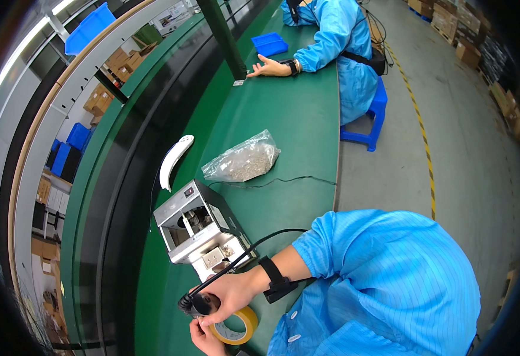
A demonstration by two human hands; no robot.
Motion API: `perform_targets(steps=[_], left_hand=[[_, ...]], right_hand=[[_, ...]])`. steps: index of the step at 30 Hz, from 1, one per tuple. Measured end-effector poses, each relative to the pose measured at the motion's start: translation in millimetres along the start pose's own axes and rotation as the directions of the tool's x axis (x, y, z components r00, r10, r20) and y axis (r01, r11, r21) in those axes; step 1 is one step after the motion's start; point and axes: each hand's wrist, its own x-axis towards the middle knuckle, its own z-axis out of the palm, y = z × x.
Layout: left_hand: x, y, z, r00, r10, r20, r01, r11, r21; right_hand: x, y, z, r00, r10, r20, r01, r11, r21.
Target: The worker uses an electric screwdriver to assemble small electronic components at a factory workbench.
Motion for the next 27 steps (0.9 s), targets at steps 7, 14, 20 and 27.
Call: perform_targets(steps=[7,14,20,27], left_hand=[[0.9,-4.1,0.1,1.0,-0.009,0.006,0.008,1.0,0.024],[0.5,-4.5,-0.1,1.0,0.0,0.001,0.0,1.0,0.026],[0.4,-8.9,0.0,1.0,0.002,0.009,-0.002,1.0,0.021],[-0.3,-4.7,-0.1,0.999,-0.037,0.018,0.037,0.999,0.002]], right_hand=[[0.2,7.0,3.0,1.0,-0.012,-0.007,0.012,0.999,0.035],[0.7,8.1,3.3,1.0,-0.015,0.011,0.014,0.999,0.039],[0.1,6.2,3.2,0.999,-0.034,0.004,0.034,0.999,0.027],[-0.2,4.4,2.4,1.0,-0.018,0.005,0.018,1.0,-0.016]])
